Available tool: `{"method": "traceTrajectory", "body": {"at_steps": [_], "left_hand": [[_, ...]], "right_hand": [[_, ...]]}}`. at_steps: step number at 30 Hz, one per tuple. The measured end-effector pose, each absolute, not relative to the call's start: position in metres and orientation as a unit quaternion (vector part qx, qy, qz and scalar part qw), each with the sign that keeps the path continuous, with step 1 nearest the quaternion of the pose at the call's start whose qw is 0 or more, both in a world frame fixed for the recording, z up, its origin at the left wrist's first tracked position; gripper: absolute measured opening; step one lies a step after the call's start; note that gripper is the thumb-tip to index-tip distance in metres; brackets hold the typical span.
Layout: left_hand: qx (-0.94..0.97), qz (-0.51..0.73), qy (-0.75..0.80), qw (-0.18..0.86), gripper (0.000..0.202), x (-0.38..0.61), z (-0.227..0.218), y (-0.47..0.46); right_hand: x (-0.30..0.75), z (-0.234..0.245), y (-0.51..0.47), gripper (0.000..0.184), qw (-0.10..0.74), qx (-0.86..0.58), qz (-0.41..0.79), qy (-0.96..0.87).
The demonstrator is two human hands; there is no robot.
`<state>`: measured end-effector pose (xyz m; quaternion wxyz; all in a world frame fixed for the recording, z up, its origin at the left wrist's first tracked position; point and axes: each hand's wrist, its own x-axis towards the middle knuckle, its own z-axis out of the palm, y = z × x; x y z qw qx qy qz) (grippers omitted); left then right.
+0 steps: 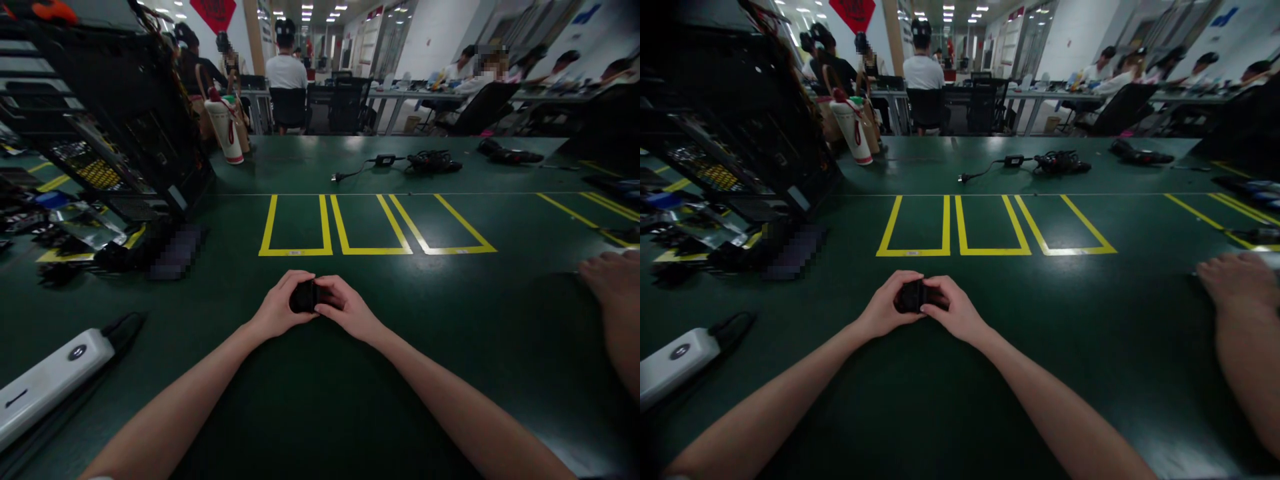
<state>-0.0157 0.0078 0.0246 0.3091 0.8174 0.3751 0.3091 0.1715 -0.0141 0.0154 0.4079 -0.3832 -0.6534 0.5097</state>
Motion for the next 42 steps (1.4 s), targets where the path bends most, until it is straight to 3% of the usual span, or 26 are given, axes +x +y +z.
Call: {"method": "traceTrajectory", "body": {"at_steps": [8,14,22,28,38,42], "left_hand": [[0.823,0.313,0.369,0.299,0.06,-0.017,0.0245,0.0059],[0.826,0.318,0.361,0.294,0.06,-0.0171,0.0239,0.0065],[0.826,0.319,0.359,0.295,0.062,-0.0182,0.0228,0.0048],[0.827,0.316,0.361,0.293,0.059,-0.018,0.025,0.0038],[0.826,0.322,0.359,0.293,0.061,-0.0179,0.024,0.0049],[0.827,0.318,0.357,0.295,0.06,-0.0181,0.0233,0.0056]], "right_hand": [[0.1692,0.0146,-0.0146,0.023,0.425,-0.365,0.521,-0.644],[0.1693,0.0129,-0.015,0.039,0.394,-0.397,0.477,-0.678],[0.1663,0.0097,-0.0155,0.024,0.43,-0.371,0.494,-0.658],[0.1665,0.0165,-0.0195,0.037,0.408,-0.396,0.461,-0.681],[0.1658,0.0169,-0.0208,0.026,0.42,-0.398,0.457,-0.675],[0.1676,0.0172,-0.0181,0.039,0.405,-0.409,0.456,-0.679]]}}
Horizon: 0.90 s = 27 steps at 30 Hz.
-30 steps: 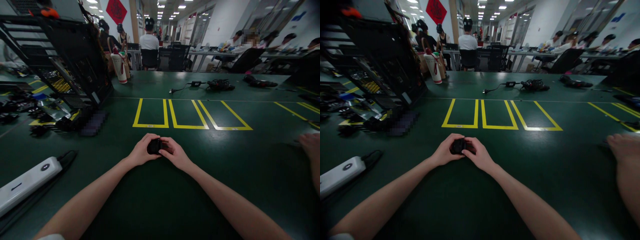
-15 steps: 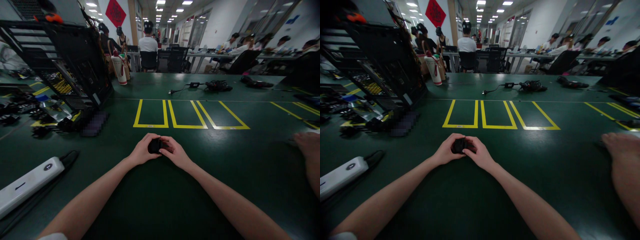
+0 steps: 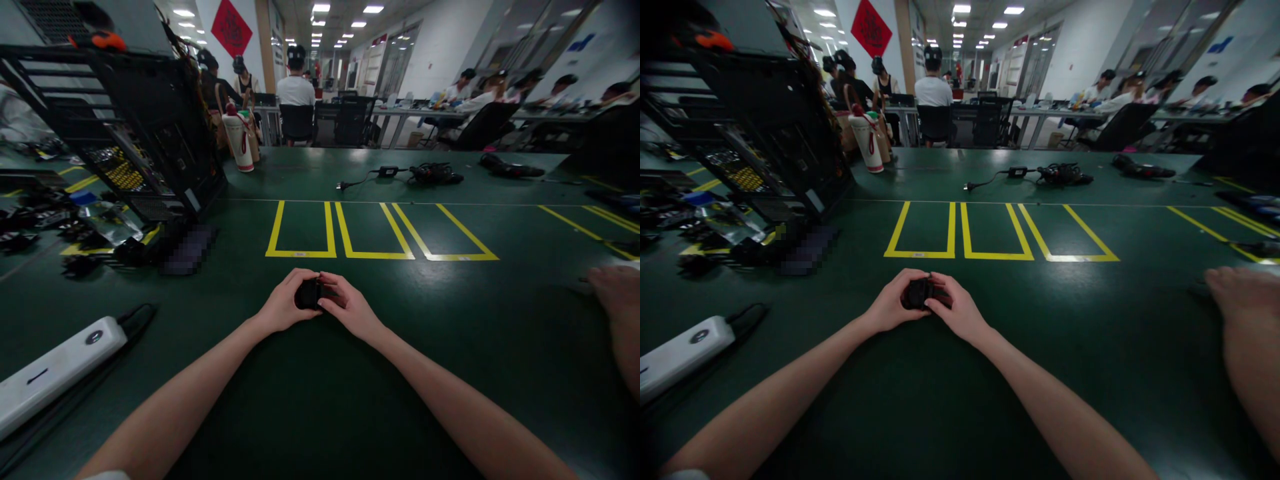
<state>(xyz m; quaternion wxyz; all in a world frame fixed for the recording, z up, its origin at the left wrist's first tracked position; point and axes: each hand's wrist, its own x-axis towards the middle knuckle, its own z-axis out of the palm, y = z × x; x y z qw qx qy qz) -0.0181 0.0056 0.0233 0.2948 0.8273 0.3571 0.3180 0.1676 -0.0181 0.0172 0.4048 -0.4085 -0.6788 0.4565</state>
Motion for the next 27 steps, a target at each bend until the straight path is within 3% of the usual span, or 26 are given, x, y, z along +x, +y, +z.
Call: {"method": "traceTrajectory", "body": {"at_steps": [6,10,16,27], "left_hand": [[0.828,0.323,0.354,0.291,0.06,-0.0167,0.0271,0.0051],[0.828,0.32,0.354,0.294,0.06,-0.0169,0.026,0.0056],[0.824,0.318,0.36,0.301,0.061,-0.0184,0.0236,0.0064],[0.819,0.315,0.369,0.308,0.061,-0.0177,0.0251,0.0066]], "right_hand": [[0.1709,0.013,-0.0168,0.037,0.402,-0.376,0.482,-0.681],[0.1698,0.0144,-0.0163,0.026,0.409,-0.382,0.486,-0.671],[0.1698,0.0183,-0.0167,0.039,0.394,-0.4,0.481,-0.674],[0.1701,0.0175,-0.0156,0.028,0.415,-0.383,0.483,-0.669]]}}
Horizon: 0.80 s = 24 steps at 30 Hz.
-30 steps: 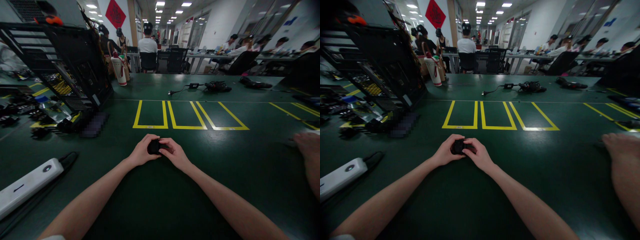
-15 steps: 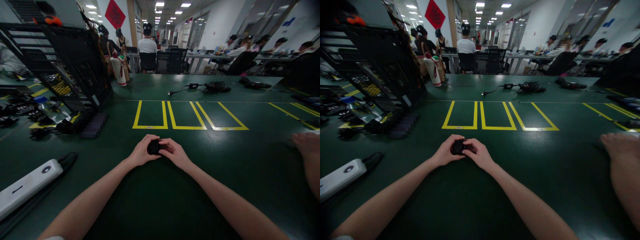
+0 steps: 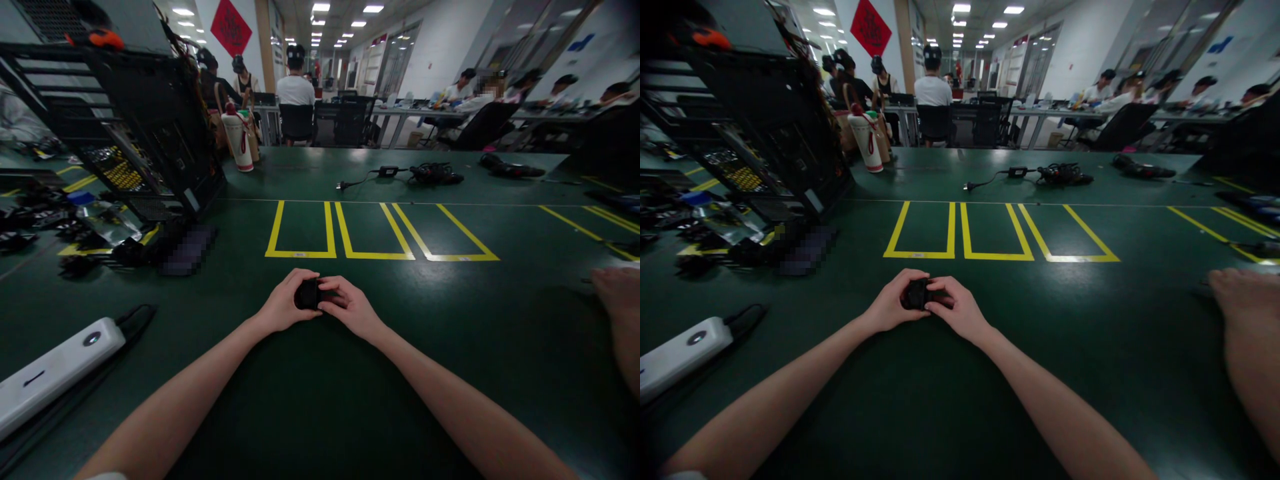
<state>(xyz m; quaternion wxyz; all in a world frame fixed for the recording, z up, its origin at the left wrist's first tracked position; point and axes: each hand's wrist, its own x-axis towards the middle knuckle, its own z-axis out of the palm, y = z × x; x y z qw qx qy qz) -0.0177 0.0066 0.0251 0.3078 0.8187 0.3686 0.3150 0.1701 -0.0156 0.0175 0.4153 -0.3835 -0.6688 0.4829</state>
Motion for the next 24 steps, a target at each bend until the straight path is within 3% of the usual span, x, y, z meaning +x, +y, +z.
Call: {"method": "traceTrajectory", "body": {"at_steps": [4,11,16,21,24], "left_hand": [[0.819,0.313,0.368,0.311,0.061,-0.018,0.026,0.007],[0.813,0.315,0.373,0.318,0.059,-0.019,0.026,0.007],[0.791,0.288,0.403,0.359,0.059,-0.023,0.025,0.012],[0.778,0.273,0.408,0.394,0.058,-0.026,0.023,0.016],[0.774,0.27,0.411,0.399,0.057,-0.025,0.023,0.014]], "right_hand": [[0.173,0.02,-0.018,0.041,0.396,-0.388,0.462,-0.692],[0.174,0.014,-0.019,0.032,0.393,-0.388,0.432,-0.713],[0.176,0.012,-0.019,0.033,0.351,-0.478,0.334,-0.733],[0.178,0.01,-0.021,0.052,0.308,-0.516,0.288,-0.746],[0.177,0.009,-0.021,0.051,0.308,-0.513,0.277,-0.752]]}}
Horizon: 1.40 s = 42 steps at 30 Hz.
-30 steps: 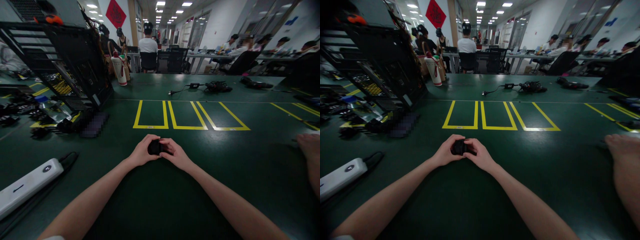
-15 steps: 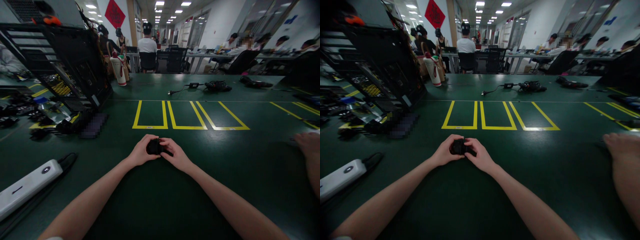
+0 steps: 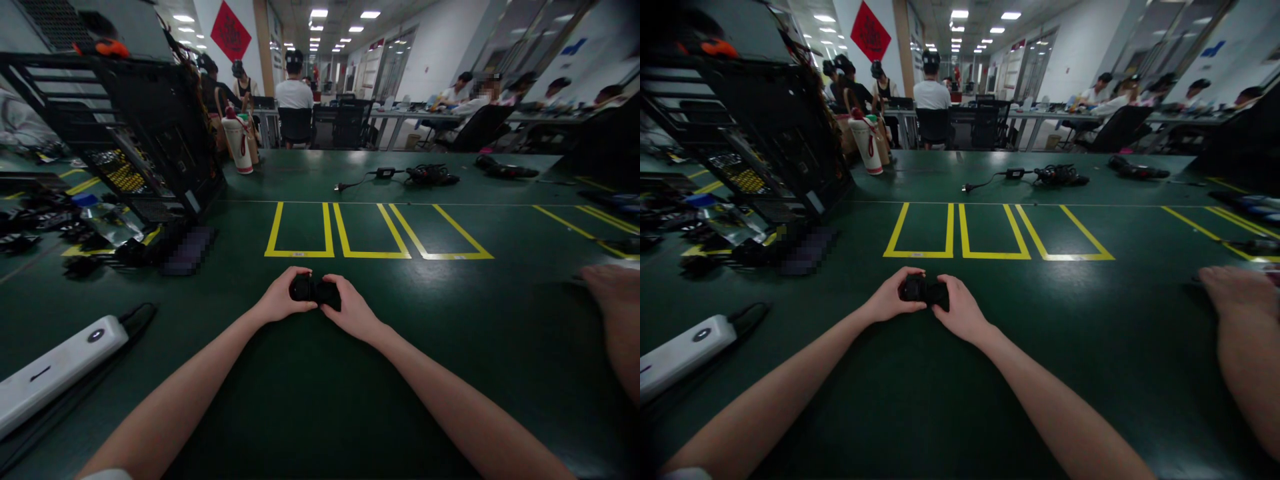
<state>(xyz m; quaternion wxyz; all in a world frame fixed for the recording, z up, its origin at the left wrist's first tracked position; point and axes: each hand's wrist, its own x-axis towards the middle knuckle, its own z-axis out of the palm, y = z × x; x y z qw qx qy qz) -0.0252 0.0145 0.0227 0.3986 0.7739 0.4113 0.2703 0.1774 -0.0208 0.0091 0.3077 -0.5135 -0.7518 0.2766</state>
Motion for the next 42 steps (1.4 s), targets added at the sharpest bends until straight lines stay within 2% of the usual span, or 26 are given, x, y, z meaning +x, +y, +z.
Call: {"method": "traceTrajectory", "body": {"at_steps": [5,13,22,28,37,42], "left_hand": [[0.78,0.27,0.398,0.402,0.056,-0.024,0.022,0.012],[0.8,0.257,0.393,0.373,0.066,-0.023,0.017,0.006],[0.829,0.23,0.372,0.349,0.068,-0.043,0.023,-0.079],[0.837,0.223,0.385,0.318,0.068,-0.066,0.023,-0.121],[0.812,0.255,0.428,0.303,0.068,-0.109,0.017,-0.157],[0.784,0.266,0.469,0.307,0.066,-0.133,0.015,-0.168]], "right_hand": [[0.176,0.009,-0.021,0.046,0.312,-0.517,0.274,-0.749],[0.171,0.012,-0.024,0.046,0.304,-0.524,0.272,-0.748],[0.155,0.023,-0.107,0.05,0.296,-0.483,0.317,-0.761],[0.126,0.019,-0.145,0.048,0.371,-0.471,0.437,-0.671],[0.068,0.013,-0.163,0.069,0.453,-0.424,0.594,-0.512],[0.035,0.014,-0.16,0.062,0.456,-0.402,0.643,-0.466]]}}
